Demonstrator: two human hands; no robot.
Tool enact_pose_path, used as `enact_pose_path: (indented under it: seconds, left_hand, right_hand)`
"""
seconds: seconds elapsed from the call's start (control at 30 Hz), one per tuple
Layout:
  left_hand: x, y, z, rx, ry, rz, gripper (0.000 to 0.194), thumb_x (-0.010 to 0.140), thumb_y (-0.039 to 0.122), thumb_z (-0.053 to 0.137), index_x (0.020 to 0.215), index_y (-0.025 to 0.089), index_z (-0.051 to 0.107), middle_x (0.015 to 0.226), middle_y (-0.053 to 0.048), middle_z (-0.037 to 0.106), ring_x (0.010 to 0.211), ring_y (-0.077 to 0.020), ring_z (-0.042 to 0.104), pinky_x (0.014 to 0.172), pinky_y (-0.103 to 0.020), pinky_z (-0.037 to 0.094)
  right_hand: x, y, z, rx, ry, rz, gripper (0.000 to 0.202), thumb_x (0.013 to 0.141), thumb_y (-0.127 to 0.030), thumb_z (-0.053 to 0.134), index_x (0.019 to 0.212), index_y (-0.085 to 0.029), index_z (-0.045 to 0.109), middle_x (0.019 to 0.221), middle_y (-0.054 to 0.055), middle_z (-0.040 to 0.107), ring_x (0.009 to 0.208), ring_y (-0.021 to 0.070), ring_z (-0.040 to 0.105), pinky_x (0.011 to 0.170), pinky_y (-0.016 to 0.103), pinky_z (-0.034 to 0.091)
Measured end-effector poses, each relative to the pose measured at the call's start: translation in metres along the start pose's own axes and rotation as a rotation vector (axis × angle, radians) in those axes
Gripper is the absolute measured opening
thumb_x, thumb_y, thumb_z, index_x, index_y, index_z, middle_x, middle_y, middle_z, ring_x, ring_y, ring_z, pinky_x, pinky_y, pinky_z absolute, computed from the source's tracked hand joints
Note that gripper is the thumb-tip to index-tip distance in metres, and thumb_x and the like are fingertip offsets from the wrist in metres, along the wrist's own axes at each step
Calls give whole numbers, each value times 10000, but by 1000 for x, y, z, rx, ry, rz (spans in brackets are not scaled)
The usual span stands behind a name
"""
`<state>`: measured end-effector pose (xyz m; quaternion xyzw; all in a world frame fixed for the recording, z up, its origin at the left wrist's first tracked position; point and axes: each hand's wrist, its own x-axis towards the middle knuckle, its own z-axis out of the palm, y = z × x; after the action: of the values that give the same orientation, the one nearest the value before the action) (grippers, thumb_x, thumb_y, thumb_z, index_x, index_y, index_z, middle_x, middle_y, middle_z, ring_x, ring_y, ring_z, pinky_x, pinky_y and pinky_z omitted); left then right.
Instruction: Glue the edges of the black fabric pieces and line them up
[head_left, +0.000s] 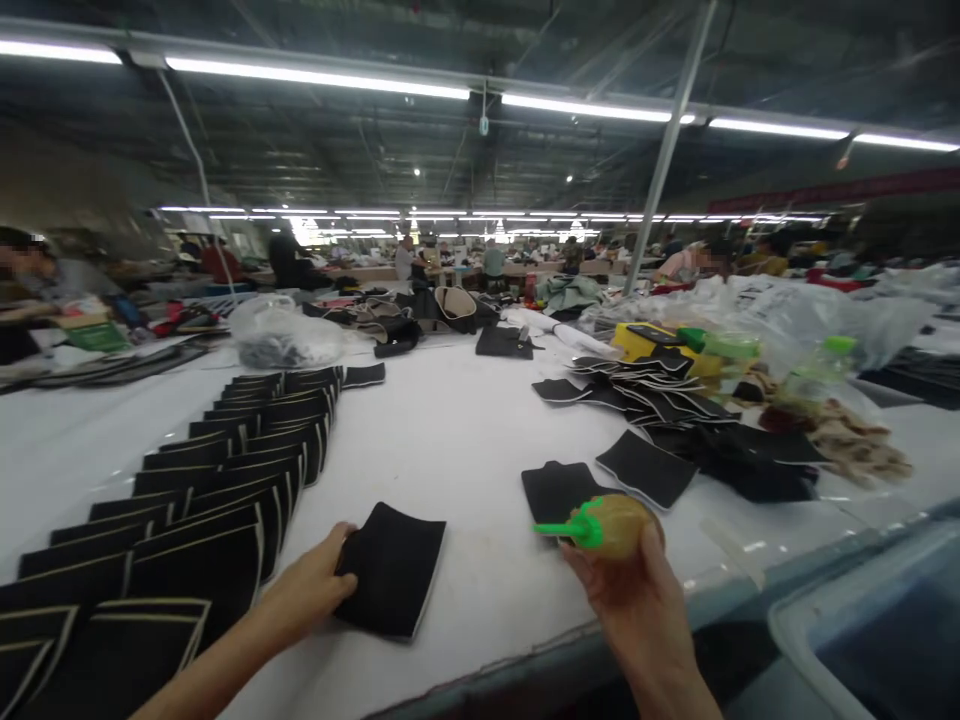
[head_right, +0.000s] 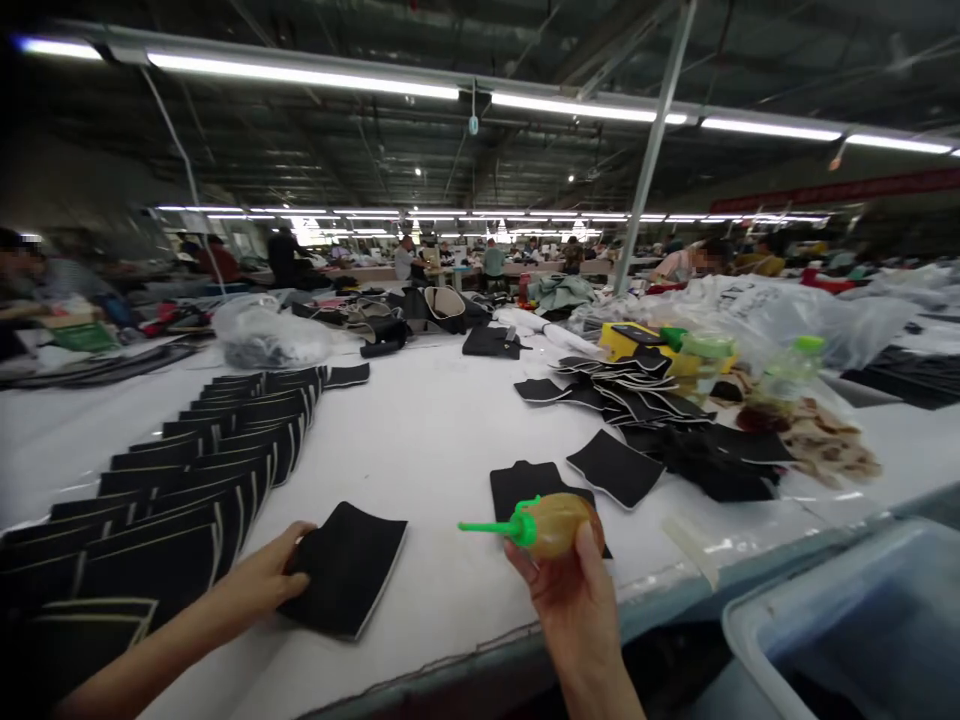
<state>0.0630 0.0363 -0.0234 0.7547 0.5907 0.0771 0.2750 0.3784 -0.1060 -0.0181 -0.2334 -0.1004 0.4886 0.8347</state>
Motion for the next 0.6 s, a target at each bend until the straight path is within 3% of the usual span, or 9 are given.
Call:
enact_pose_path:
  seconds: [0.07,0.13,0.23,0.33,0.6]
  left_hand:
    - [-17,-6,2,184,172,-11,574,698,270,489,1259,151,465,1181,-121,559,1134,-300,489,919,-394,391]
    - [-26,2,9,251,243,40,581,770,362,488,1301,129,457,1280,-152,478,1208,-306,426,999,-405,341]
    - [-28,24,22,150,93,118,593,824,448,463,1315,115,466,1274,-144,463,1164,-260,465,984,-345,380]
    - [-27,45,30,185,17,142,533,823,410,485,1277,133,505,1245,-135,467,1132,-271,473,915,-355,433]
    - [-24,69,18,384,-81,153,362,798,282,537,1122,121,558,1197,-168,474,1079,-294,503,862,-395,473]
  right_hand:
    - [-2,13,8,-38,-8,14,349,730,-310,813,1038,-224,674,1026,78,700,928,290,667,728,456,596]
    - [-3,24,17,-79,-6,34,338,700,-288,830,995,-209,684,999,80,707,911,293,672,719,453,599]
    - [-4,32,29,-158,-9,61,357,673,-276,844,980,-186,686,969,89,713,868,281,681,711,433,602]
    - [-7,35,33,-232,-33,35,370,685,-306,834,995,-176,677,960,89,713,869,276,679,718,424,600]
    - [-8,45,28,-374,-18,-23,430,715,-346,814,1054,-173,614,951,83,700,846,262,673,716,409,598]
